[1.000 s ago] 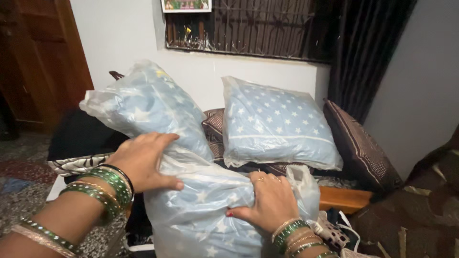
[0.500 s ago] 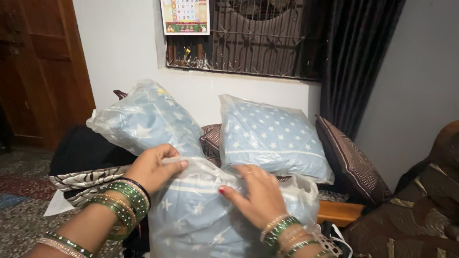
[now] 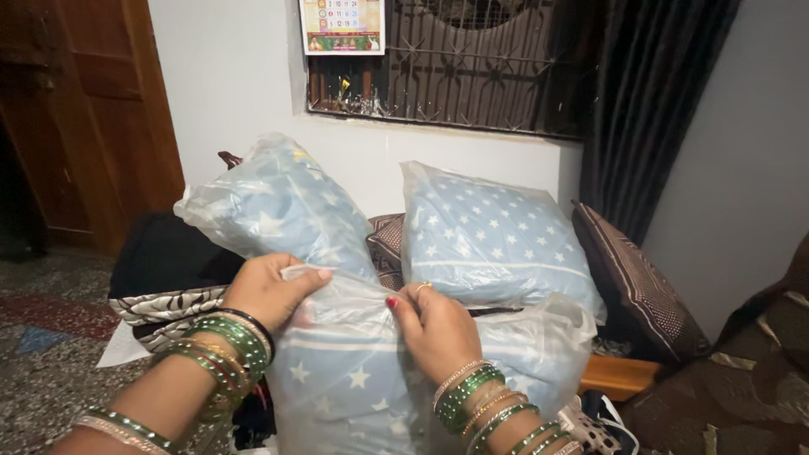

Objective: The person manipulates pillows in plastic packaging, presses down on the plastic to test firmness, and handles a black fabric item.

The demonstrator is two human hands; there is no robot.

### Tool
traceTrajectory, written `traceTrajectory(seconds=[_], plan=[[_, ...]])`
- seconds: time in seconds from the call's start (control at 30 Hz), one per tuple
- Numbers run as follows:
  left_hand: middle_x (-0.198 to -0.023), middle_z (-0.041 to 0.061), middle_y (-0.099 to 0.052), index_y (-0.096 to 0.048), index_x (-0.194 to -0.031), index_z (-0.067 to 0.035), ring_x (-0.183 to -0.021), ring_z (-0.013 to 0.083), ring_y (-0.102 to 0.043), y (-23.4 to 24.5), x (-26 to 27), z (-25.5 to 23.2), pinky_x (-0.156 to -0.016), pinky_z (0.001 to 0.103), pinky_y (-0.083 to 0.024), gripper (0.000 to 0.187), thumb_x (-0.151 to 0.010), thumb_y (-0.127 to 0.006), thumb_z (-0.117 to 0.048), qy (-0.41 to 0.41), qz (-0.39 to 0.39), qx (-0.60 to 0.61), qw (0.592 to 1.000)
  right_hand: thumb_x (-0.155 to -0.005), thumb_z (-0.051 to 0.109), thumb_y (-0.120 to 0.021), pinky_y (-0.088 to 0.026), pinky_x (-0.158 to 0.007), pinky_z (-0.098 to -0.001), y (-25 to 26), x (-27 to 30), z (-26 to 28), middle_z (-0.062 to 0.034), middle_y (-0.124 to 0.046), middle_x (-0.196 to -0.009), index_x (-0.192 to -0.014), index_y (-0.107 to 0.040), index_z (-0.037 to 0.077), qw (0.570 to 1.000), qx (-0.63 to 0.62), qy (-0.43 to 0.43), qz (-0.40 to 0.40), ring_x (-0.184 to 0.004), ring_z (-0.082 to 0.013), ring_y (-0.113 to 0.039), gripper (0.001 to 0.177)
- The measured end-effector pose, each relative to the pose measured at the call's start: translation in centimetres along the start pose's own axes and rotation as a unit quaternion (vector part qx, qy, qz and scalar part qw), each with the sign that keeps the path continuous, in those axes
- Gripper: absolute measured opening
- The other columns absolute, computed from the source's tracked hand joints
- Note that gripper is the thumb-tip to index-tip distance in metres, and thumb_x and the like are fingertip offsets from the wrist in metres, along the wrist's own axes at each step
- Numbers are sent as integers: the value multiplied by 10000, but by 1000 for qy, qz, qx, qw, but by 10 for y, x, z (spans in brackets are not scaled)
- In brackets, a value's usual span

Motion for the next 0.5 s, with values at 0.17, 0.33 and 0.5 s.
traceTrajectory(seconds=[0.17,0.33,0.5], plan=[[-859,173,-726,-729,-1005,-57,-775,275,-666,4,14,-19,-753,409,-531,347,-825,-797,-345,-42,-108,-257,959,-917,364,-650,-530,-716,-465,-10,-6,-4,-177,-727,-780,-927,-757,119,1000,12,2,-8,-783,-374,-708,267],[-1063,166,-702,-700,-1096,-36,-1038,340,-635,-4,57,-74,-892,472,-451,448,-834,-721,-399,-371,-170,-414,814,-883,346,-682,-553,-724,-409,-18,-15,-17,-160,-729,-754,-926,-740,98,997,-18,-61,53,-733,-311,-734,258],[-1080,114,-724,-720,-1092,-77,-1025,286,-635,-37,76,-76,-937,446,-431,556,-821,-662,-559,-455,89,-472,750,-864,307,-693,-551,-748,-369,-25,-20,-23,-130,-754,-808,-956,-748,122,995,-32,-70,57,-760,-256,-739,214]])
Point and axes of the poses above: each hand's wrist, its own x-axis away from the middle knuckle, its own y-axis out of the back of the hand, z = x × y, the point moved 5 cm from there along -x, towards the middle knuckle
